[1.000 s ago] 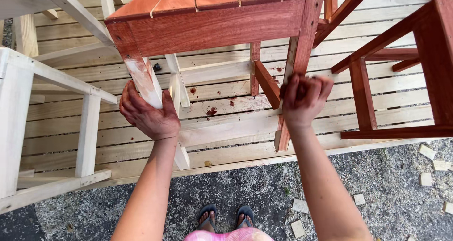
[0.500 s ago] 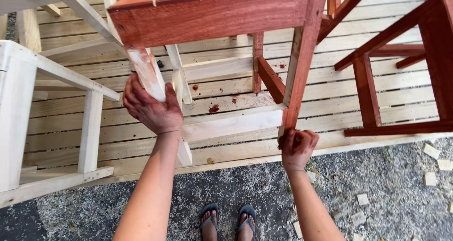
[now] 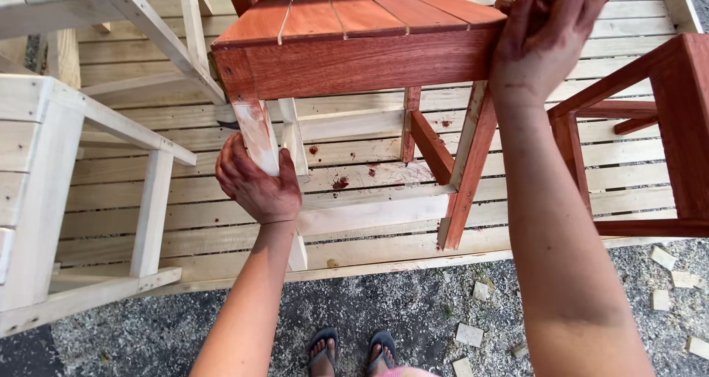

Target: The person applies a reddish wood stain by hand to unfinished wooden stools, rubbing the stain into the legs, rails and seat edges with a cloth pad. They work over one stool at a time, coating the remaining bare wood surfaces while steadying the stool with the other hand.

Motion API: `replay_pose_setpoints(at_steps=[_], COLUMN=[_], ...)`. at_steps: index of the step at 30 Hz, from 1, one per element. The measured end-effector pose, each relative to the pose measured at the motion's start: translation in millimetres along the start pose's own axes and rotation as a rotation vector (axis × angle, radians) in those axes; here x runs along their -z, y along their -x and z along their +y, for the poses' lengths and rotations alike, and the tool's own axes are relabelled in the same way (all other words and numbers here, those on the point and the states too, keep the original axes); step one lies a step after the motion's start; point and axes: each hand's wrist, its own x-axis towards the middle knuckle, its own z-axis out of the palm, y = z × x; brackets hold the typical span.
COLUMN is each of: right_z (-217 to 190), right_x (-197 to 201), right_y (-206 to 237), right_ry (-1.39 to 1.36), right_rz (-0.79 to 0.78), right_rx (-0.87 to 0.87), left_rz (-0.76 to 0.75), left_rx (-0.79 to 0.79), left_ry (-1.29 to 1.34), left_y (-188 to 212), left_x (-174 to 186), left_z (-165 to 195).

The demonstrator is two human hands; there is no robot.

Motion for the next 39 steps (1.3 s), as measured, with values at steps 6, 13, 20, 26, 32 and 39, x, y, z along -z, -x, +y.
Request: replay_pose_setpoints(at_steps=[6, 13, 20, 26, 32, 39], right_z=[8.7, 6.7, 1.6, -2.5, 9.5, -66.2], right_x=[22.6, 73.1, 117.0, 131.8, 68.4, -6.6], right_y=[78.3, 245.5, 372.8, 348.2, 145.5, 14.3], right_ry=[0.118, 0.033, 0.069, 0.027, -0.110, 0.107], right_rz=[-0.017, -0.068, -0.214, -0.261, 0.068, 0.062], right_rx=[-0.046, -0.068, -0.242, -0.413, -0.146, -0.134], left_rz=[0.014, 0.019, 0.024, 0.030, 0.038, 0.059], left_rx=[-0.020, -0.037, -0.025, -0.042, -0.035, -0.024], left_ry=[0.006, 0.029, 0.021, 0.022, 0.072, 0.079], left_y=[4.1, 2.9, 4.3, 1.5, -0.9, -0.6], left_x=[-0.2, 1.5, -1.0, 0.1, 3.1, 1.5], left_z=[1.4, 2.5, 0.4, 1.2, 4.6, 7.9])
